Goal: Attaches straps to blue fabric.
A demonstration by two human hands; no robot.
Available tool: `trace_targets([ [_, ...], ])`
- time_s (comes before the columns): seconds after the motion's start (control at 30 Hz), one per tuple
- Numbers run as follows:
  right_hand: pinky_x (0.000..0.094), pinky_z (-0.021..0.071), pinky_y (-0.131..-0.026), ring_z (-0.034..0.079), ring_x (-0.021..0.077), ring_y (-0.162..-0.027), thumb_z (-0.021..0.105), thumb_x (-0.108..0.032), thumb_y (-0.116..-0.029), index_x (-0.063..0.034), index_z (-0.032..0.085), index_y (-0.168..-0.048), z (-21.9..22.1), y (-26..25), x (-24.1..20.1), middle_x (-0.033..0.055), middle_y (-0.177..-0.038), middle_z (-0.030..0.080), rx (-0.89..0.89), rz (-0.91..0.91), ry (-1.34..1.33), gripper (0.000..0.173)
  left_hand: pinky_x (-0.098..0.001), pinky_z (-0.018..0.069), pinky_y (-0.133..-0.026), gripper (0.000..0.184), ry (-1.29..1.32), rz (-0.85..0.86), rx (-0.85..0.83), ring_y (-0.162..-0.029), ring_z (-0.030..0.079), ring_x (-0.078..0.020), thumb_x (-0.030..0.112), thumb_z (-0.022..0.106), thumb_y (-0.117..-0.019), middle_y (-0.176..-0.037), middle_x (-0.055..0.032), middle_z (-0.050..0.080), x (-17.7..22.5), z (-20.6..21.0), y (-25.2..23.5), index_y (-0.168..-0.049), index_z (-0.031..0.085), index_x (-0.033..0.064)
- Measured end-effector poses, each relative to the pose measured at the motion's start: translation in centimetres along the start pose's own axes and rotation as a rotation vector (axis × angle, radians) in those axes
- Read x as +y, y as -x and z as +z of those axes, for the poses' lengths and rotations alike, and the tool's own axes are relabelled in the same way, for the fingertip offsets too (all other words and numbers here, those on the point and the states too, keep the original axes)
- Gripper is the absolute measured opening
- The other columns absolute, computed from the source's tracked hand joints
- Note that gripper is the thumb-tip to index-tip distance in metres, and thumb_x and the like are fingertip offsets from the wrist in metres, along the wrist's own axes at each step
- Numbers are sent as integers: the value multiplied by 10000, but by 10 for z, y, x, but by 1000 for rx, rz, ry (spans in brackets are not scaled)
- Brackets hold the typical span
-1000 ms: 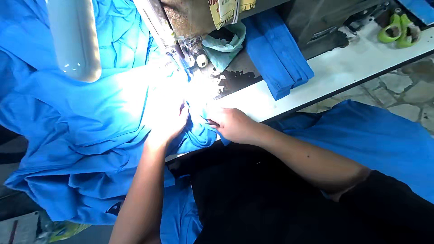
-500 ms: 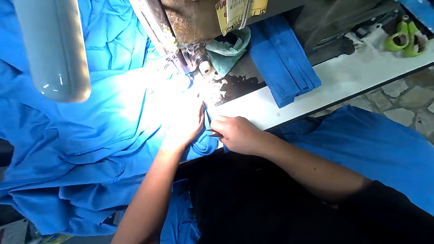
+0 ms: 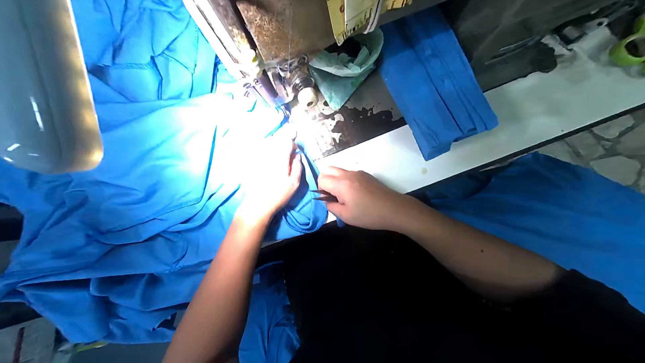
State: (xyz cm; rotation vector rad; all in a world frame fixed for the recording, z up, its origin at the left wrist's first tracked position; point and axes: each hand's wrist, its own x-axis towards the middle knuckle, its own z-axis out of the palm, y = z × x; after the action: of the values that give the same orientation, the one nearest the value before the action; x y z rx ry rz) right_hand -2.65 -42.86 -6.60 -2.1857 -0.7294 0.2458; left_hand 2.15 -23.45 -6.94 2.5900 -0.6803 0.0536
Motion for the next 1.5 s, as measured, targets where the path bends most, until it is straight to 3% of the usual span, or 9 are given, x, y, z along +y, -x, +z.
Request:
trace_targets([
  [0.13,375,511,-628,626,204,-773,679,-68,-903,-2,665,-832,-5,-4,-2,107,-904,613,-45,55,-34,97,-454,473,-921,304,137,2,40,-1095,639,-296,111,449,-981,-1198,-219,677,-5,-6,-1,-1124,658,-56],
  [0.23,390,489,-636,614,220,-776,652,-64,-923,4,658,-821,-7,-8,-7,112,-871,603,-61,108,-48,123,-376,488,-923,280,199,-66,11,-1094,648,-208,109,426,-1010,-1209,-197,684,-7,-11,-6,-1045,648,-58],
  [0.4,395,481,-640,617,221,-753,608,-65,-965,0,648,-789,-10,-21,-14,109,-787,612,-32,203,-36,191,-509,471,-815,251,-71,-241,-73,-905,647,-319,95,502,-1049,-926,-209,668,12,-23,-29,-1024,688,-72],
  [0.53,410,444,-666,589,226,-758,545,-87,-997,4,639,-840,-17,-33,-12,107,-764,593,-113,271,-71,204,-600,453,-872,227,-210,-297,-112,-994,655,-386,164,581,-1012,-967,-217,684,10,-25,-41,-1009,722,-14],
  [0.93,407,428,-661,559,214,-736,543,-68,-994,-9,636,-829,-21,-34,-15,93,-739,569,-120,315,-83,199,-564,453,-837,184,-47,-558,-253,-954,626,-306,216,688,-971,-976,-147,672,3,-34,-66,-1020,691,39],
  [1.2,406,419,-652,553,209,-727,543,-87,-1001,-19,629,-819,-21,-35,-12,83,-727,560,-167,279,-47,212,-625,443,-897,218,-63,-628,-312,-1053,627,-375,222,721,-947,-1058,-199,683,8,-34,-74,-1050,707,30],
  [1.33,520,516,-769,669,334,-932,610,-151,-991,-21,708,-1049,-22,-41,-11,173,-997,663,-180,240,212,173,-631,455,-886,236,-122,-643,-308,-1074,636,-380,264,709,-948,-1071,-189,690,12,-34,-73,-1063,711,58],
  [1.43,527,545,-762,680,374,-918,724,-257,-945,-47,634,-1263,-30,-49,-2,232,-1345,539,-199,120,365,391,-615,457,-881,211,-95,-617,-234,-1048,640,-368,233,718,-932,-1040,-186,696,12,-30,-68,-1023,721,42],
  [1.5,515,533,-748,676,354,-902,725,-336,-948,-35,629,-1245,-37,-56,4,224,-1396,514,-275,32,419,434,-599,463,-879,210,-102,-609,-189,-1044,643,-362,235,719,-932,-1035,-185,694,15,-28,-65,-1000,718,37],
])
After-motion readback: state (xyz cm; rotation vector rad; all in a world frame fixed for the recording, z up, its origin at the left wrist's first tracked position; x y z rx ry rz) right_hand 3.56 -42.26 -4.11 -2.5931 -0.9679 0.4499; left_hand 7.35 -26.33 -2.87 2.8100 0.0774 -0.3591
